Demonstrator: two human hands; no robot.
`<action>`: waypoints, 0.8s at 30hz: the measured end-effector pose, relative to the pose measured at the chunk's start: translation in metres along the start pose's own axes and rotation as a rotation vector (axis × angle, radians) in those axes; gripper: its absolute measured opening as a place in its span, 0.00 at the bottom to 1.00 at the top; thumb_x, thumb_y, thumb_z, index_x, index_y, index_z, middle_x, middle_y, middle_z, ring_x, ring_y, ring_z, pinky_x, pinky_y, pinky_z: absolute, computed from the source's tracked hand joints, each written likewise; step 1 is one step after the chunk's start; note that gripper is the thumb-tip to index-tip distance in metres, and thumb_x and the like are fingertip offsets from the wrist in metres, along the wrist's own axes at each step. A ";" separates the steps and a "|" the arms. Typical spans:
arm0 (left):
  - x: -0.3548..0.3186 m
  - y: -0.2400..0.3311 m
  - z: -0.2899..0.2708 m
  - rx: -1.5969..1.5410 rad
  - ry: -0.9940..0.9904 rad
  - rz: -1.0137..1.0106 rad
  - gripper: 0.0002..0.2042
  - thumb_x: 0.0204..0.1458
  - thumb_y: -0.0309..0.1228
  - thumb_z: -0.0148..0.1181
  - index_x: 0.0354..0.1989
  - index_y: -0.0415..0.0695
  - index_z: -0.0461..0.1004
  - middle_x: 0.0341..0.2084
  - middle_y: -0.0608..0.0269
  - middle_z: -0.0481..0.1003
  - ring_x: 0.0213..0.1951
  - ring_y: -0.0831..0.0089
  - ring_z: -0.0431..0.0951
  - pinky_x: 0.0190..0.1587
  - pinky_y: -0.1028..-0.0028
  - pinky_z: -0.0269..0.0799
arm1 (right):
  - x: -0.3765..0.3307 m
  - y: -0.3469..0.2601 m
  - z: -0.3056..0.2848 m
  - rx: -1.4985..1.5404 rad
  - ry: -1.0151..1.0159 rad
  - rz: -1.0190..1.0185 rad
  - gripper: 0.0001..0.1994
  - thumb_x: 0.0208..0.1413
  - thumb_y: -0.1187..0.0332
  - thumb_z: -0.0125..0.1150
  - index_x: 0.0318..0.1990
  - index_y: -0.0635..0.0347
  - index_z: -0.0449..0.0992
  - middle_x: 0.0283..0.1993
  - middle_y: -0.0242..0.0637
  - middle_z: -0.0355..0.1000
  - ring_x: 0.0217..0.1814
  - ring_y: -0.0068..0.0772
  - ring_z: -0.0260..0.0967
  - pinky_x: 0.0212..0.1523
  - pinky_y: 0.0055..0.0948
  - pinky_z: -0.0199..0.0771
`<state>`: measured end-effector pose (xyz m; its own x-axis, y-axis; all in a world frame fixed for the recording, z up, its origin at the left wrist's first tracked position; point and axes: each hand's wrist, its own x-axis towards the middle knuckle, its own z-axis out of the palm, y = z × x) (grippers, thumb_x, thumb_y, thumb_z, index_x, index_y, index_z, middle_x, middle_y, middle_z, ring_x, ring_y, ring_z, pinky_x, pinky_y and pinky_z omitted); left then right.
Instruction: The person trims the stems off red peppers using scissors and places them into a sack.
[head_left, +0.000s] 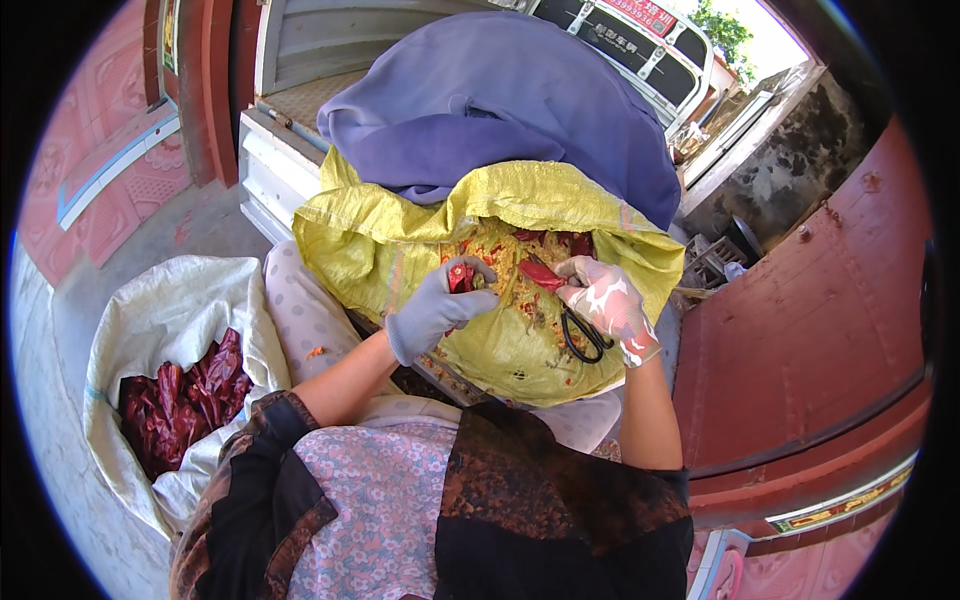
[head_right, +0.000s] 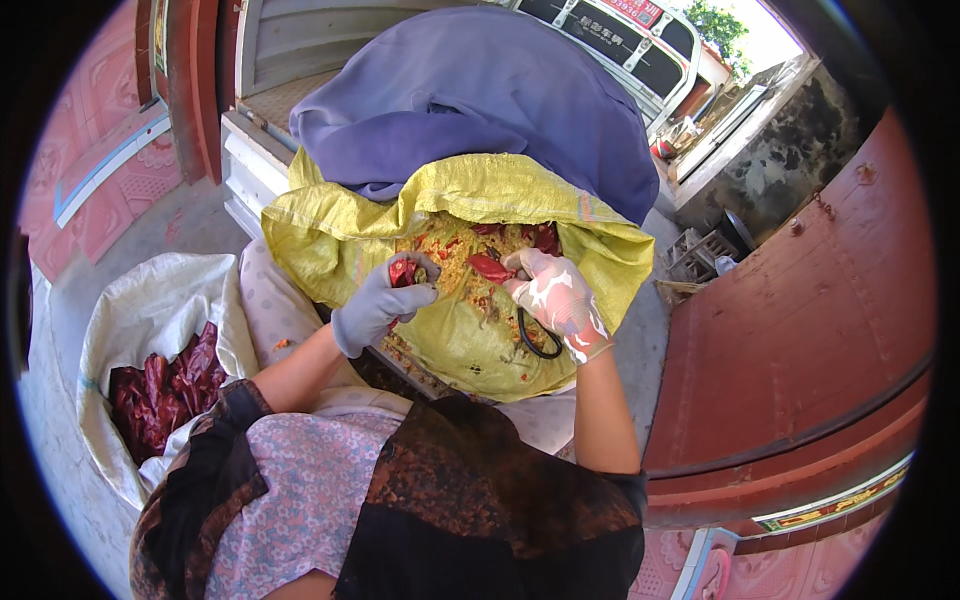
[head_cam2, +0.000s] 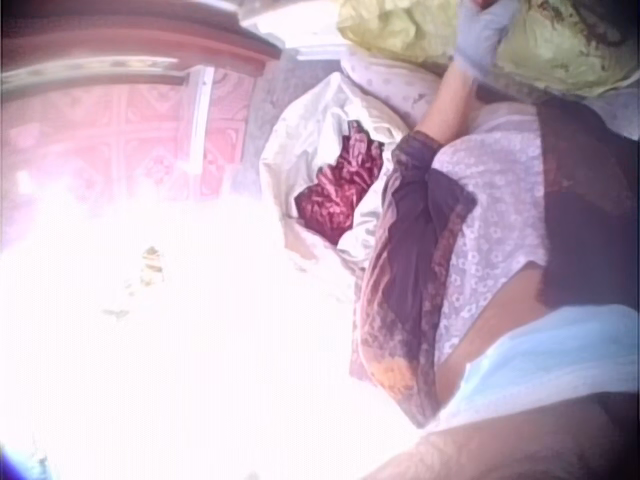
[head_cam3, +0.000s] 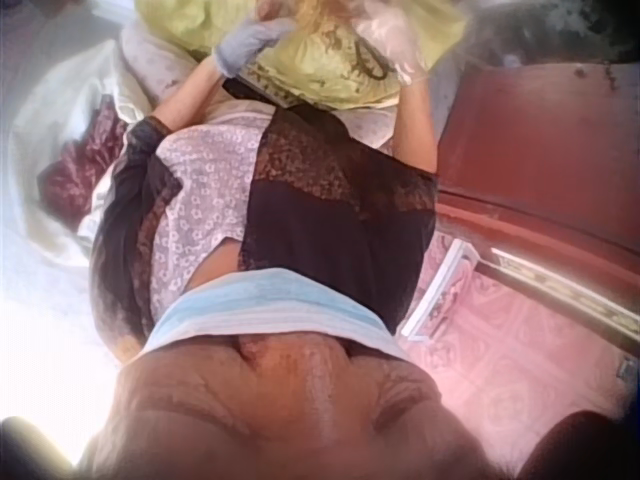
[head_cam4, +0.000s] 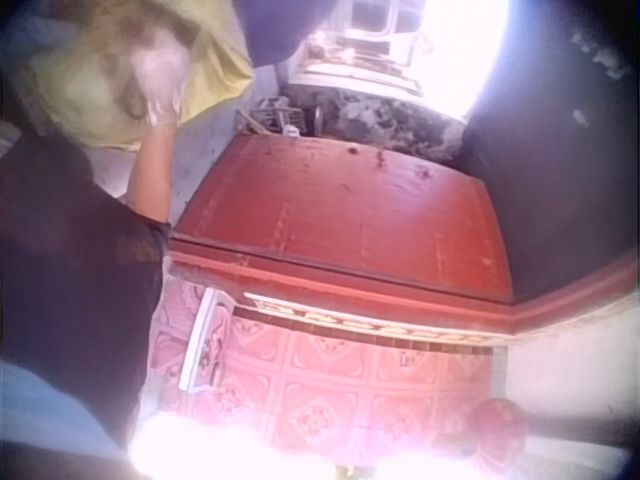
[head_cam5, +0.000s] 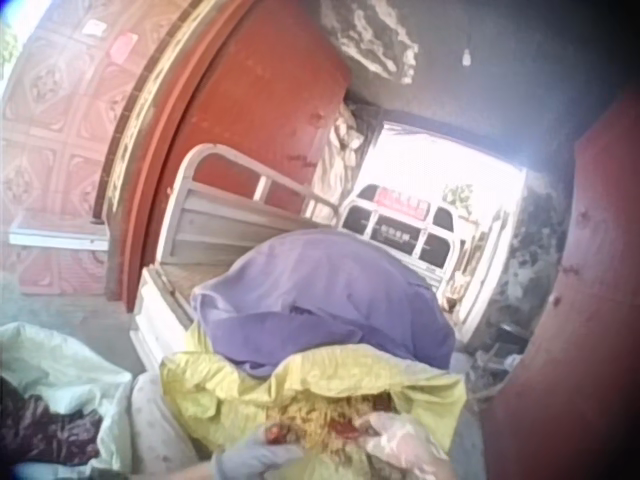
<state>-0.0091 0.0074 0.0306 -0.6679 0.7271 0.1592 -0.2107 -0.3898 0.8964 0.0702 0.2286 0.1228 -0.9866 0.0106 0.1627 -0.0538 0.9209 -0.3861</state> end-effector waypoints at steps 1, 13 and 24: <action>0.001 0.000 0.002 0.074 0.017 0.029 0.15 0.44 0.26 0.62 0.41 0.41 0.66 0.25 0.74 0.66 0.23 0.89 0.62 0.24 0.86 0.58 | -0.004 -0.015 -0.003 0.023 -0.044 -0.010 0.13 0.45 0.69 0.61 0.40 0.62 0.74 0.34 0.41 0.74 0.34 0.33 0.72 0.37 0.28 0.71; -0.005 0.014 0.013 0.684 -0.130 0.254 0.23 0.36 0.34 0.69 0.42 0.38 0.70 0.31 0.60 0.73 0.34 0.73 0.72 0.40 0.73 0.68 | -0.016 -0.064 0.013 0.072 -0.159 -0.232 0.11 0.43 0.74 0.60 0.37 0.60 0.73 0.24 0.38 0.68 0.24 0.30 0.66 0.28 0.27 0.67; -0.006 -0.001 -0.002 0.162 -0.194 -0.004 0.06 0.47 0.28 0.57 0.28 0.38 0.71 0.18 0.71 0.67 0.23 0.85 0.65 0.24 0.81 0.61 | -0.015 -0.071 0.048 0.055 0.196 -0.266 0.09 0.47 0.66 0.61 0.37 0.56 0.75 0.31 0.39 0.73 0.32 0.40 0.71 0.32 0.33 0.70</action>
<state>-0.0065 0.0022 0.0274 -0.5148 0.8292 0.2177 -0.0858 -0.3025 0.9493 0.0817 0.1447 0.1040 -0.8887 -0.1481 0.4339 -0.3195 0.8788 -0.3544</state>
